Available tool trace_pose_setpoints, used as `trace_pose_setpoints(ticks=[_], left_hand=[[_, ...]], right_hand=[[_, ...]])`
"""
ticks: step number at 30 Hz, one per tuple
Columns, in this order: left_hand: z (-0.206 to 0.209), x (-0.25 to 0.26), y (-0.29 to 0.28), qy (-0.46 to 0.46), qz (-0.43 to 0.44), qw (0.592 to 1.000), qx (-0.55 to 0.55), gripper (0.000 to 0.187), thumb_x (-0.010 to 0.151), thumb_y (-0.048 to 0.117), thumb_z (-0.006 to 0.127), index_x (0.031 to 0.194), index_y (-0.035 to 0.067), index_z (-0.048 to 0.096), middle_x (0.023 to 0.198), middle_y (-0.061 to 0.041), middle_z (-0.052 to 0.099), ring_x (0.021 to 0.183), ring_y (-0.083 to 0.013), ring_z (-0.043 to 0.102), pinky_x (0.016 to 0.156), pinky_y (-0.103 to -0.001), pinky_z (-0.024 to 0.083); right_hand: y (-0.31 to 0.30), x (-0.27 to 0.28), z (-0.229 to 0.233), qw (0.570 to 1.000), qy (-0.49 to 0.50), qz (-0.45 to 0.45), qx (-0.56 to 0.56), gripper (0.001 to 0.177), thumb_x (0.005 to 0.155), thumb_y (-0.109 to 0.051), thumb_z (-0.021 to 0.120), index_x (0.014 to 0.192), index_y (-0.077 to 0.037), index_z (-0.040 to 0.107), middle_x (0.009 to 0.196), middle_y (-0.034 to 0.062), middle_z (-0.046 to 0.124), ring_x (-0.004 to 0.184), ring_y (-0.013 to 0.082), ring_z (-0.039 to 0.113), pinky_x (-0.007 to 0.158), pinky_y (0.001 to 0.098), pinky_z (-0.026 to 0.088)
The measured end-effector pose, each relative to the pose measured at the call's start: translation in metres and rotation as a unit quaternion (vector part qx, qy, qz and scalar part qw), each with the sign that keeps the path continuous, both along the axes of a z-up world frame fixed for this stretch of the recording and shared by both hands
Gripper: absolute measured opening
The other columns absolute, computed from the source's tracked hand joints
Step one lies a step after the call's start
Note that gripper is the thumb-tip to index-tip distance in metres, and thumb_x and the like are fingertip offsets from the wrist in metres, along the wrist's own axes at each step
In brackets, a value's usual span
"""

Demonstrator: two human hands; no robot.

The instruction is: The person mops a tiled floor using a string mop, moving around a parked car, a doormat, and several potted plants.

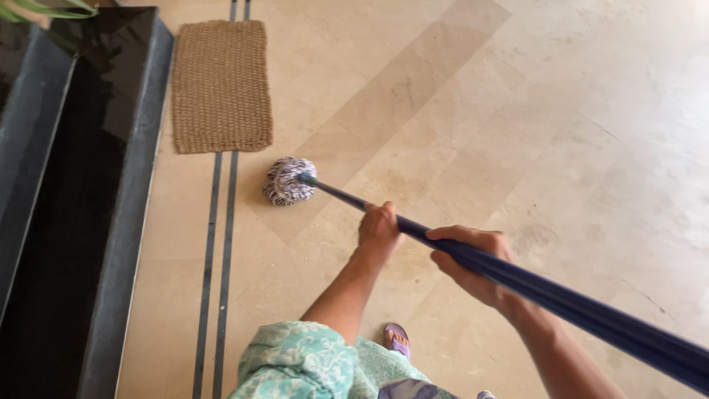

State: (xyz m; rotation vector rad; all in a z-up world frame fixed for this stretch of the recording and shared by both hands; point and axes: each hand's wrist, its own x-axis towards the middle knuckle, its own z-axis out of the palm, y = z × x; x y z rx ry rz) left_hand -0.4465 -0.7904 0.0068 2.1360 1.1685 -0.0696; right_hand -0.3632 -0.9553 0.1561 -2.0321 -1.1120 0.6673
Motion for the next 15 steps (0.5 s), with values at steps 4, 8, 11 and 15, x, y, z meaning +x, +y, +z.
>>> trace_pose_setpoints(ticks=[4,8,11,15], left_hand=[[0.024,0.074,-0.056,0.024,-0.068,0.993,-0.095,0.032,0.094,0.017,0.07,0.117,-0.002,0.062,0.12,-0.028,0.059,0.093,-0.0332,0.075,0.072,-0.035,0.067],[0.04,0.132,-0.117,-0.001,-0.153,0.987,-0.057,0.037,0.088,0.024,0.077,0.115,0.001,0.066,0.118,-0.027,0.064,0.097,-0.0323,0.073,0.08,-0.037,0.063],[0.044,0.156,-0.155,-0.053,-0.221,0.974,-0.014,0.028,0.083,0.022,0.08,0.103,0.004,0.07,0.136,-0.027,0.053,0.1,-0.0325,0.071,0.08,-0.038,0.061],[0.04,0.169,-0.178,-0.029,-0.321,0.947,0.016,0.01,0.084,0.009,0.072,0.093,0.009,0.073,0.101,-0.012,0.079,0.095,-0.0282,0.075,0.081,-0.039,0.061]], right_hand=[[-0.054,0.039,0.031,0.995,-0.025,-0.084,-0.043,0.031,0.079,-0.014,0.08,0.11,-0.013,0.079,0.056,0.0058,0.069,0.047,0.012,0.061,0.044,0.0303,0.048],[-0.109,0.069,0.051,0.985,-0.08,-0.14,-0.065,0.03,0.077,-0.014,0.08,0.107,-0.012,0.079,0.058,0.0068,0.071,0.046,0.0121,0.063,0.045,0.0288,0.048],[-0.151,0.083,0.05,0.976,-0.105,-0.18,-0.058,0.029,0.077,-0.014,0.08,0.106,-0.011,0.079,0.06,0.0068,0.074,0.047,0.0115,0.065,0.046,0.028,0.049],[-0.181,0.08,0.032,0.97,-0.098,-0.221,0.006,0.027,0.078,-0.012,0.079,0.105,-0.009,0.078,0.065,0.0063,0.075,0.052,0.0108,0.065,0.048,0.027,0.049]])
